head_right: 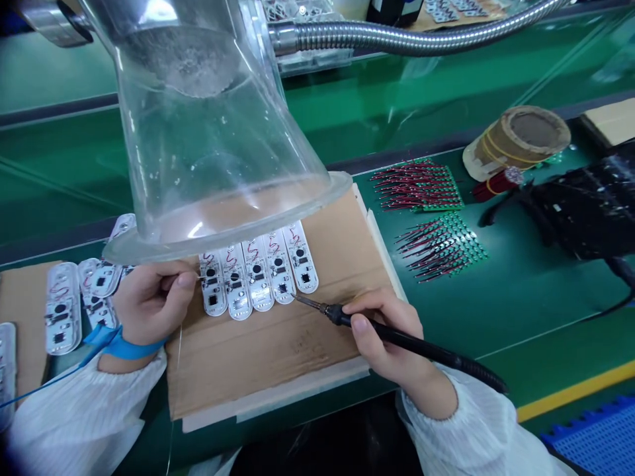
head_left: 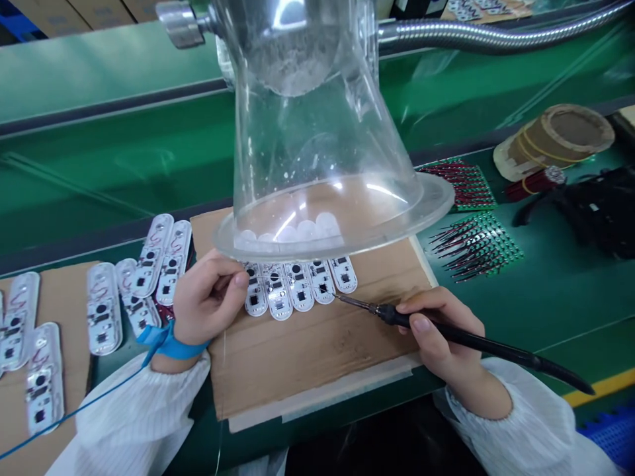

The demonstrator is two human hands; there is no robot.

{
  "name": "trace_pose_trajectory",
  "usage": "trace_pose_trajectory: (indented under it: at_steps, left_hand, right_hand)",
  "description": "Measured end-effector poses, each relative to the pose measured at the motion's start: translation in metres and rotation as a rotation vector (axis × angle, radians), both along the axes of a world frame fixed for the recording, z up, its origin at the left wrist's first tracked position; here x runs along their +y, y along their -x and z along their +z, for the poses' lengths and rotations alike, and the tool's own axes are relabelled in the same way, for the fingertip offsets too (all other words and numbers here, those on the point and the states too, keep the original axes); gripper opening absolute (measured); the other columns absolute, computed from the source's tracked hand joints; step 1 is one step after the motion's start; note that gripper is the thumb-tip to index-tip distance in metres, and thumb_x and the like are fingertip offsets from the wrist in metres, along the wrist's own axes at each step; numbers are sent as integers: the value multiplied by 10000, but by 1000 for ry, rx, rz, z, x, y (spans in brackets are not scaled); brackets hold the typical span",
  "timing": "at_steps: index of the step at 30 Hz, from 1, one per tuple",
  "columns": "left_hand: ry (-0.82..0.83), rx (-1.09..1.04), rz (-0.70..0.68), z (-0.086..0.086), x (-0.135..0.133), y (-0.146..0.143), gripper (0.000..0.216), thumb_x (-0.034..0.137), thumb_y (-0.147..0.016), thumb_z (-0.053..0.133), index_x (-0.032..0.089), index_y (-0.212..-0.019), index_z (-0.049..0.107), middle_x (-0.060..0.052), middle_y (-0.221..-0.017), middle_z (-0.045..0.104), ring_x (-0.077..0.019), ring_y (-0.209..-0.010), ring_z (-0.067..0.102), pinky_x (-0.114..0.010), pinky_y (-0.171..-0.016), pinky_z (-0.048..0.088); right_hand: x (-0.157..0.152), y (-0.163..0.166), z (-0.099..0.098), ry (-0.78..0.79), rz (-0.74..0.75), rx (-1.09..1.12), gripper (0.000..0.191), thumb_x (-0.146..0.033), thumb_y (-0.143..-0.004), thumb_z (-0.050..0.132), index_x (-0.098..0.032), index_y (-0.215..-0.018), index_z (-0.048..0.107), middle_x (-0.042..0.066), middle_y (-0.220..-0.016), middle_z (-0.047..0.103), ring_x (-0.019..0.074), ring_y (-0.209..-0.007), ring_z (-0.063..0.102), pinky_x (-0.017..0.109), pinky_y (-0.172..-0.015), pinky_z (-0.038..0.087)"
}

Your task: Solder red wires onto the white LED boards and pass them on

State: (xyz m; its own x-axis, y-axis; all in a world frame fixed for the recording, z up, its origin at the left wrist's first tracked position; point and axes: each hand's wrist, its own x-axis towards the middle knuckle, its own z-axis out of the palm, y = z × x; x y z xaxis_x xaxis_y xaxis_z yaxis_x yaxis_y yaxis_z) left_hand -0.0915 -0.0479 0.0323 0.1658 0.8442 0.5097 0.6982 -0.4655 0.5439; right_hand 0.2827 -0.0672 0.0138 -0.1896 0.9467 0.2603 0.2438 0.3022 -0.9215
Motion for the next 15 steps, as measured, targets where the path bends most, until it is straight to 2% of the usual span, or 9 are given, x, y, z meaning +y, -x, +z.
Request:
trace_pose_trajectory:
  at_steps: [15]
  left_hand:
    - [15, -11, -41, 0, 0, -1, 205, 78, -1005, 637, 258, -920, 590, 72, -706, 450, -114, -573, 429, -294, -529, 345]
  right_hand:
    - [1, -1, -2, 5, 20, -32, 67, -335, -1102, 742, -285, -1087, 784, 24, -872, 780, 182, -638, 713, 295, -539, 560]
